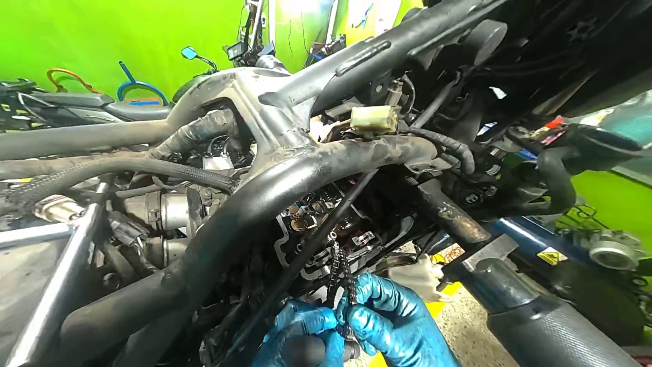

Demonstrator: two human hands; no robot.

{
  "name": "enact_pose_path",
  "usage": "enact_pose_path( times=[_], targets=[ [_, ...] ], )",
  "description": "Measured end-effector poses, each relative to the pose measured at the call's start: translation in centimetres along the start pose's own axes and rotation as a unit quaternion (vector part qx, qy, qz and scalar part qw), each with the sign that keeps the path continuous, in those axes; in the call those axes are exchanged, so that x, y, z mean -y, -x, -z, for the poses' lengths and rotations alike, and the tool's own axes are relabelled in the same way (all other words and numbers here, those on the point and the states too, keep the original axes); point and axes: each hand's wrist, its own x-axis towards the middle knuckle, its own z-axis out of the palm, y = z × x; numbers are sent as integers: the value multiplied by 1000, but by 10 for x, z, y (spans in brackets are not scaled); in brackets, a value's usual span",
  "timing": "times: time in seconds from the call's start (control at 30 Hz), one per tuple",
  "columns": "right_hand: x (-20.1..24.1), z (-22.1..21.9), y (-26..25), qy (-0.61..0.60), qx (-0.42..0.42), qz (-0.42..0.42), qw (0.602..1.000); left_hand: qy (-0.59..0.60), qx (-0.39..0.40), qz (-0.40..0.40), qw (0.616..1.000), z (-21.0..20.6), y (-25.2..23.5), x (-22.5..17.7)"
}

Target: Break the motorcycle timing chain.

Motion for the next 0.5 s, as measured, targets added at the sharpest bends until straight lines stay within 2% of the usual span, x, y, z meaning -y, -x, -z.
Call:
enact_pose_path(
  times=[0.1,0.3,0.37,0.5],
  targets=[
    [-2,-2,1,15,-17,-7,1000,31,59,15,998,9,2,1],
    [-25,4,11,-14,-6,-18,1000,54,190,106,974,23,12,9],
    [-30,6,13,-9,-3,-11,1000,32,190,99,976,20,17,14],
    [-28,5,15,85,-6,25,996,-58,157,65,984,20,19,16]
  ],
)
